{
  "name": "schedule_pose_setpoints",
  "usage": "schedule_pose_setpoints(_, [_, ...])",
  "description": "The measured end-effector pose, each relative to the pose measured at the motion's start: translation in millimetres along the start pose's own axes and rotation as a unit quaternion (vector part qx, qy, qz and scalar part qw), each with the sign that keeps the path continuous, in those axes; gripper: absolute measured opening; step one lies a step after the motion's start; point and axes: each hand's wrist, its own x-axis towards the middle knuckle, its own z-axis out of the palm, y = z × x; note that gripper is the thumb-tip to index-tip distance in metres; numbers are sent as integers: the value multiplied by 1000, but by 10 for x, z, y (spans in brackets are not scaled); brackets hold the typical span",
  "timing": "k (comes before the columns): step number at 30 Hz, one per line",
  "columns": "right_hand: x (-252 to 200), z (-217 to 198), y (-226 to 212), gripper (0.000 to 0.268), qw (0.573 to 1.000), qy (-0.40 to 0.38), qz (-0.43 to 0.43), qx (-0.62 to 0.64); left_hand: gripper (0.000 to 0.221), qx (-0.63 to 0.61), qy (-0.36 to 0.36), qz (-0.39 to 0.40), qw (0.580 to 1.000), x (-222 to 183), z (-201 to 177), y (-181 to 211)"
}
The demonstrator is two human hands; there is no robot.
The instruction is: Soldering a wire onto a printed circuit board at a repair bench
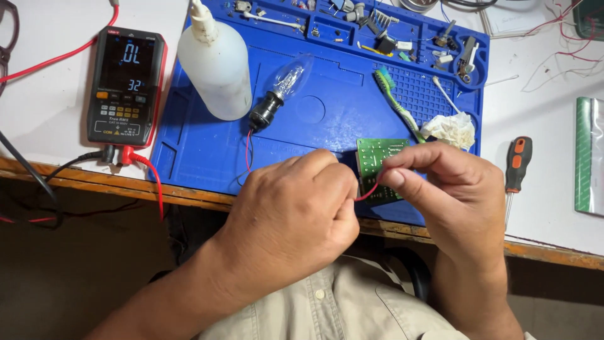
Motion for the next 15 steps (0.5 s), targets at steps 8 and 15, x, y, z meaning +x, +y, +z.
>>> schedule_pose_setpoints(8, [-118, -28, 115, 18, 978, -69, 39, 194, 8, -184, -153, -46, 970, 24, -125, -79])
schedule_pose_setpoints(15, [-164, -85, 65, 22, 960, -149, 1, 235, 9, -233, -214, -108, 942, 40, -104, -189])
